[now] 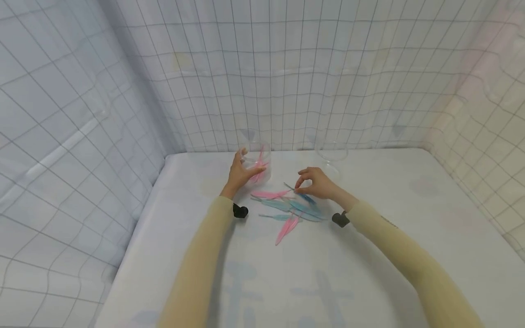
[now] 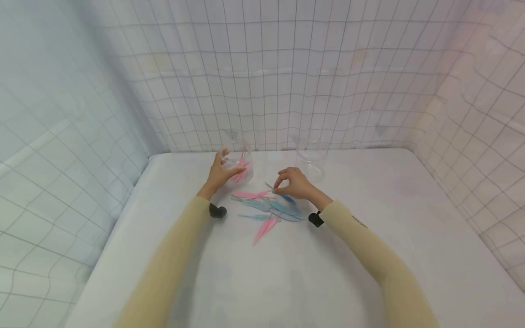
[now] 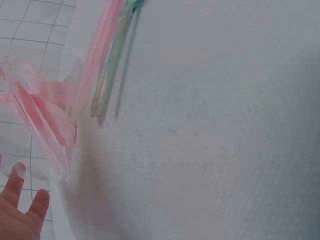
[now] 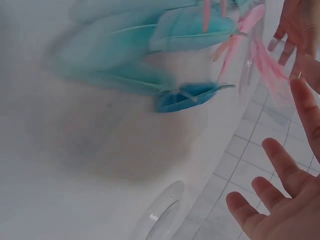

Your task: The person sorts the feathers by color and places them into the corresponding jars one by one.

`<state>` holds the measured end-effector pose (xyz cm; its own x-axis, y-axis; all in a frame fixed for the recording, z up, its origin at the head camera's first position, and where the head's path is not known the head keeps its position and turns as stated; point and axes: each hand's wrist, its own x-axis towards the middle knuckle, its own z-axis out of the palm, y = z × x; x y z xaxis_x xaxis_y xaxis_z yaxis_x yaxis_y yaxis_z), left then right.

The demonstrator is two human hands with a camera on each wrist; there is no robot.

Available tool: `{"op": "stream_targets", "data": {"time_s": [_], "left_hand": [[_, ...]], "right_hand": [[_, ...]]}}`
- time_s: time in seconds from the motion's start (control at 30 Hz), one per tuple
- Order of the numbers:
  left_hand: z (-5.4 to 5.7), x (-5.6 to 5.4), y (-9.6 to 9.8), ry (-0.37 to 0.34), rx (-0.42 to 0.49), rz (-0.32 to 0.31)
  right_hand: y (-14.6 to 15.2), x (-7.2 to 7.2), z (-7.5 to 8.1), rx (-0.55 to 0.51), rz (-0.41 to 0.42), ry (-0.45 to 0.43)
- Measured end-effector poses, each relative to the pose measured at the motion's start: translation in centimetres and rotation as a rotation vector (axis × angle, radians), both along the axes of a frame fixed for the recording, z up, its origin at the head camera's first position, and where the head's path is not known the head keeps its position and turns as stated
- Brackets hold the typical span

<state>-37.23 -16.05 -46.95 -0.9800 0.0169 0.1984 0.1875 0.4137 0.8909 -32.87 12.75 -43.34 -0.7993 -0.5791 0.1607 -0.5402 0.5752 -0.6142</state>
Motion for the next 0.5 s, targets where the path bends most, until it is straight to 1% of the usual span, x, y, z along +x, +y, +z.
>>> {"op": "stream_targets", "data": {"time_s": [0.1, 0.23, 0.5], "left_hand": [[0.1, -0.1, -0.1, 0.001, -0.001, -0.002], [0.2, -0.1, -0.1, -0.007, -0.003, -0.006], [0.2, 0.1, 0.0, -0.018, 0.006, -0.003]], "right_hand": [[1.1, 0.6, -0.3, 0.005, 0.034, -0.078], [2.2, 1.3, -0.8, 0.03, 0.032, -0.185], [2.8, 1.8, -2.2, 0.079, 0.07, -0.233]]}}
